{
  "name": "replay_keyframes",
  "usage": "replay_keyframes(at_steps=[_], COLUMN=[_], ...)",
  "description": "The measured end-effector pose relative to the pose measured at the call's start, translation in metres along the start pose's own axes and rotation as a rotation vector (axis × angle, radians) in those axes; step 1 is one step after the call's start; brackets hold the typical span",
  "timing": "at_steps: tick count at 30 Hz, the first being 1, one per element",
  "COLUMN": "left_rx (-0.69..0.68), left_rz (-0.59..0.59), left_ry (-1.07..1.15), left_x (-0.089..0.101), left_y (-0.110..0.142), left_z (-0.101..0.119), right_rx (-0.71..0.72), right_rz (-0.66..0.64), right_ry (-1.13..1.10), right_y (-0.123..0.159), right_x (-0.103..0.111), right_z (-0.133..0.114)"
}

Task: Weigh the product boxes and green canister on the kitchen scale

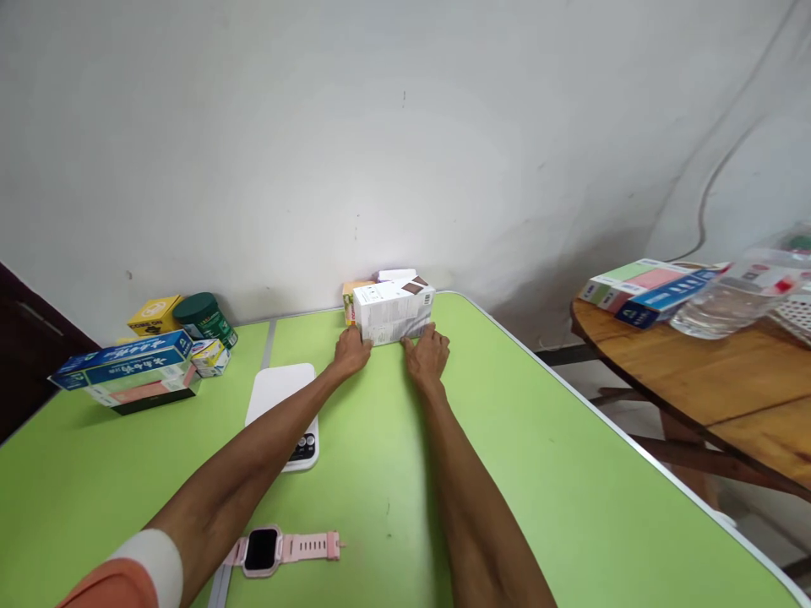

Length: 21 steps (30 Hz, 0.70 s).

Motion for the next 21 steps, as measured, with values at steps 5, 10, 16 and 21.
replay_keyframes(at_steps=[5,10,16,21], left_rx=[-0.062,-0.373,-0.377,-0.065], left_rz=[-0.015,-0.067,0.475,1.051], left_ry=[0.029,0.114,0.182,0.122], left_x=[0.005,0.024,0.097,0.17], left_y=[0.03,0.111,0.208,0.248], left_z=[0.002,-0.02,-0.141,-0.278], right_rx=[0.018,0.001,0.055,-0.035], right_rz=[0.004,0.03,0.011,-0.034], right_ry=[-0.019,-0.04,-0.04,-0.143], right_y=[0.002,0.01,0.041,0.072], right_x=[0.001,0.003,0.006,0.013], right_z=[-0.002,0.004,0.018,-0.019])
Point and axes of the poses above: each hand's wrist, its own y-axis away from the middle knuckle, its own x-axis out of the back of the hand, z = x × y, the point moved 4 cm from there along -y, towards the middle knuckle, and after that the axes turned 12 degrees about -z, right-handed, at the moved point
